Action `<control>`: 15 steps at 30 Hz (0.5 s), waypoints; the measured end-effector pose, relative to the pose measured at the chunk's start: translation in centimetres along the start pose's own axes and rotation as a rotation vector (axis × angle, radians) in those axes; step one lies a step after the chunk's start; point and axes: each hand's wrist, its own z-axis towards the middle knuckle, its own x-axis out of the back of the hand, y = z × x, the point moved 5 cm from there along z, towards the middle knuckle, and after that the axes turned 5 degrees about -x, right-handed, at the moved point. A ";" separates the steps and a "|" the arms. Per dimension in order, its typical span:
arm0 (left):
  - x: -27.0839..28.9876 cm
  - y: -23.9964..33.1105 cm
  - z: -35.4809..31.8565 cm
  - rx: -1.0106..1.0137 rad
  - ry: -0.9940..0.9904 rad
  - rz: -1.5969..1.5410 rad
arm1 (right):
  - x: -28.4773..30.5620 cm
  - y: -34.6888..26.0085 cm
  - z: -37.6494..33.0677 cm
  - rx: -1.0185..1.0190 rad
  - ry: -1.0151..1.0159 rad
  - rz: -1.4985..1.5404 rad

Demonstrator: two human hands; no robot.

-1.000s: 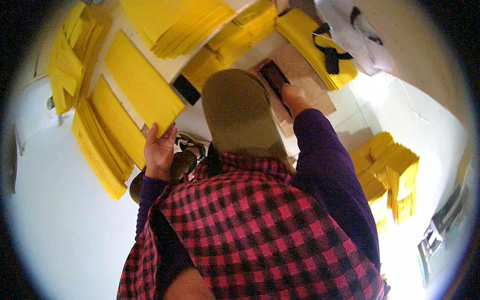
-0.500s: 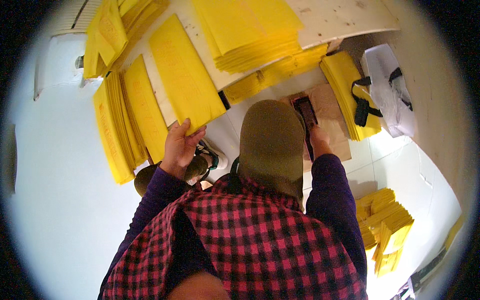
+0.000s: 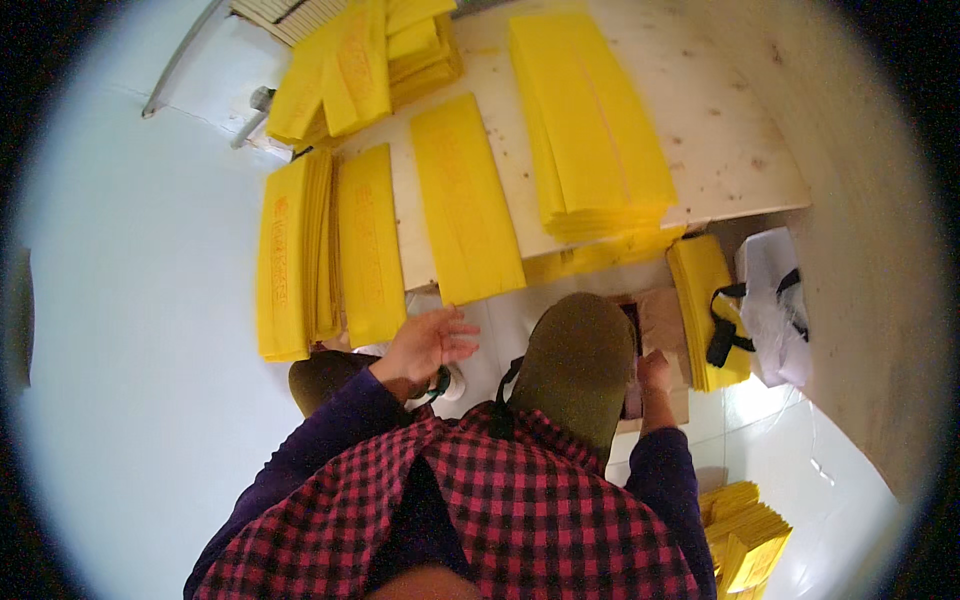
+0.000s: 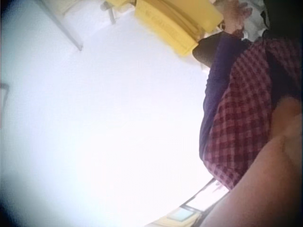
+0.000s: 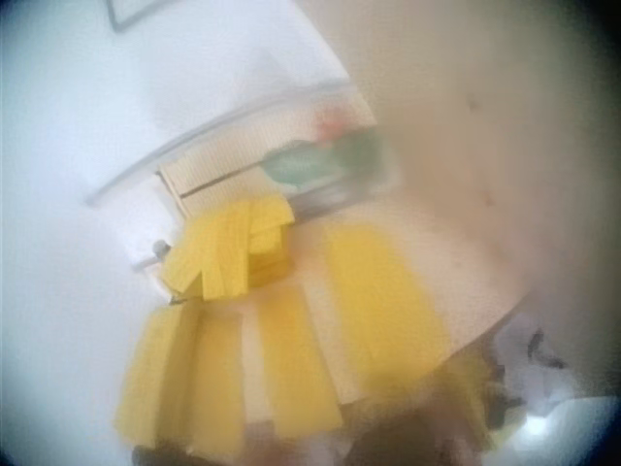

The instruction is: The person stacks yellow paper sheets on a wooden table, aligns them, and uses a wooden block to press the stack. The person then gathers the stack and ties it with a white string.

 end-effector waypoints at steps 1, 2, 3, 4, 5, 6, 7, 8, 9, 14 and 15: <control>0.2 -0.3 -0.6 0.040 -0.019 0.034 | 2.1 -1.0 -0.5 0.017 0.084 0.036; 0.5 -0.6 -1.3 0.102 0.011 0.084 | 4.2 -2.2 -1.0 0.054 0.104 0.210; 0.5 -0.6 -2.1 0.107 -0.027 0.128 | 6.4 -3.3 -1.8 0.091 0.119 0.382; 0.3 -0.3 -2.9 0.063 -0.056 0.131 | 8.5 -4.4 -2.7 0.065 0.105 0.554; 0.3 0.1 -3.9 0.026 -0.068 0.144 | 11.3 -5.9 -3.9 0.122 0.227 0.676; 0.3 0.4 -5.1 -0.004 -0.060 0.179 | 14.0 -7.7 -5.3 0.195 0.287 0.705; -0.1 1.2 -6.3 -0.084 -0.120 0.186 | 16.7 -9.5 -6.8 0.217 0.319 0.739; -0.2 2.4 -7.4 -0.157 -0.157 0.216 | 19.4 -11.4 -8.5 0.238 0.346 0.771; -0.3 3.4 -8.7 -0.223 -0.177 0.249 | 21.9 -13.7 -10.5 0.319 0.371 0.827; -0.3 10.9 -18.2 -0.910 -0.049 0.330 | 32.6 -26.5 -21.9 0.925 0.330 0.902; -0.2 13.0 -21.1 -1.108 -0.006 0.374 | 34.7 -28.6 -24.2 1.122 0.322 1.023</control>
